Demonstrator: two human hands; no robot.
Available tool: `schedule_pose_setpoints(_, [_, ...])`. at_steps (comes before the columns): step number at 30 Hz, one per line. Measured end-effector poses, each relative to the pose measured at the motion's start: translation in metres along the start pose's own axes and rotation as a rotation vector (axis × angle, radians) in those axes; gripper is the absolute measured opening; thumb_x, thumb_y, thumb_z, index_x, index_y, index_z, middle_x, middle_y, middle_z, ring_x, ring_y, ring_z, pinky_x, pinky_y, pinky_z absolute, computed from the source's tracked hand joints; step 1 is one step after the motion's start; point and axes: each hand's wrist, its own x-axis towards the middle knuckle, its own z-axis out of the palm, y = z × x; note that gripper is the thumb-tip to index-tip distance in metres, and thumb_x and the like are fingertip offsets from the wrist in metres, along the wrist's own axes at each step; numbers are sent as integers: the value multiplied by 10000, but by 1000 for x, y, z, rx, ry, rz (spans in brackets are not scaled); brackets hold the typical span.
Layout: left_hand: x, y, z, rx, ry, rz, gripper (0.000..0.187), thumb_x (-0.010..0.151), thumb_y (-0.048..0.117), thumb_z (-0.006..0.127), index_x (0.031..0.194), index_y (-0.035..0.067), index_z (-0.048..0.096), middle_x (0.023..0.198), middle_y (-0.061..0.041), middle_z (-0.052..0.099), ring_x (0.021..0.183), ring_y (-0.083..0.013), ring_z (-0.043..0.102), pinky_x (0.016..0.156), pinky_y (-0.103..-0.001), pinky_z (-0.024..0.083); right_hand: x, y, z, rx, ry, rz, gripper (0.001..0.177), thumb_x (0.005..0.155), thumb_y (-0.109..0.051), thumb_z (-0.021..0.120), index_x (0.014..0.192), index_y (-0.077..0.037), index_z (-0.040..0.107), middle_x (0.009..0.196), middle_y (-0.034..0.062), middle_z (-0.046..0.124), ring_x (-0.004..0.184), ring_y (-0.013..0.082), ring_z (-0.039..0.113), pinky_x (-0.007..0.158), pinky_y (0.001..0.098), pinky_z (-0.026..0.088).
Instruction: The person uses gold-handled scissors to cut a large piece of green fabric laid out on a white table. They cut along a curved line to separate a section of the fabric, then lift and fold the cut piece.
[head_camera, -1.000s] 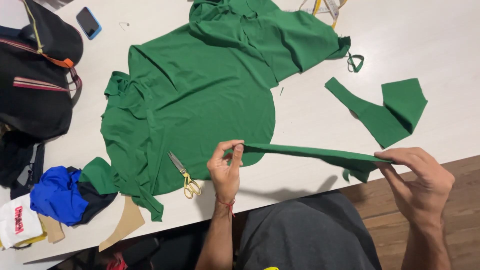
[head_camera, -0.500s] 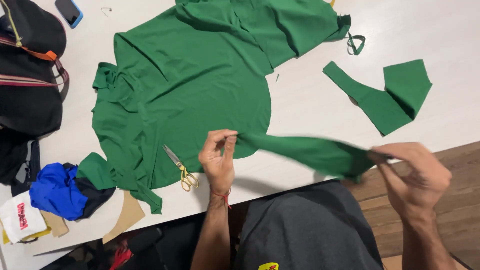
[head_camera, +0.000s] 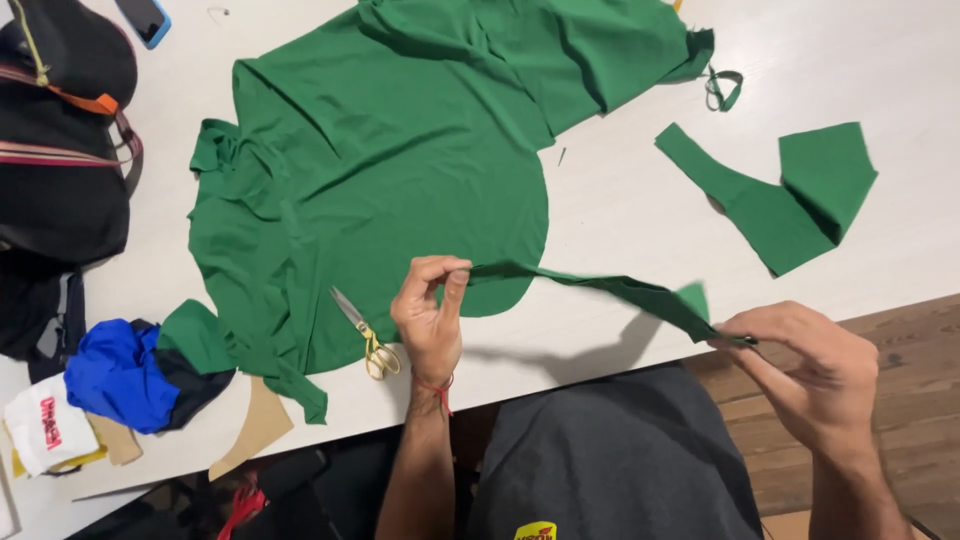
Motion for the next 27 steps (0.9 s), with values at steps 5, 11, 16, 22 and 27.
schedule_pose_setpoints(5, [1, -3, 1, -31, 2, -16, 130, 1094, 153, 657, 1071, 47, 729, 1029, -80, 674, 955, -181, 649, 828, -275, 550, 6, 4, 6, -231, 193, -199, 156, 1002, 158, 913, 1084, 72, 811, 1023, 220, 776, 885, 298, 727, 820, 400, 600])
schedule_pose_setpoints(11, [13, 0, 2, -42, 0, 51, 134, 1098, 163, 652, 1056, 52, 714, 1000, -80, 689, 964, -202, 648, 848, -293, 559, 31, -3, 5, 423, -583, -16, 113, 840, -207, 835, 898, -109, 841, 890, 9, 873, 811, 139, 834, 748, 264, 659])
schedule_pose_setpoints(16, [21, 16, 4, -53, -10, 160, 140, 1095, 169, 654, 1018, 69, 714, 958, -61, 683, 952, -218, 625, 891, -325, 526, 38, 6, 7, -344, 283, -385, 66, 1101, 196, 866, 1098, 154, 816, 1055, 294, 777, 922, 393, 708, 810, 484, 584])
schedule_pose_setpoints(22, [29, 24, 5, -62, -70, 196, 175, 1108, 223, 638, 1027, 89, 717, 951, -40, 688, 952, -212, 598, 875, -321, 507, 36, -11, -7, -42, -569, -89, 140, 876, -261, 800, 988, -178, 803, 928, -70, 828, 704, 72, 804, 625, 246, 631])
schedule_pose_setpoints(27, [32, 25, 4, -58, -66, 194, 116, 1096, 154, 653, 1023, 88, 715, 946, -44, 689, 945, -215, 604, 870, -317, 516, 34, -11, -4, -49, -164, -87, 192, 903, -9, 825, 1087, -40, 779, 1044, 91, 816, 918, 166, 794, 839, 255, 680])
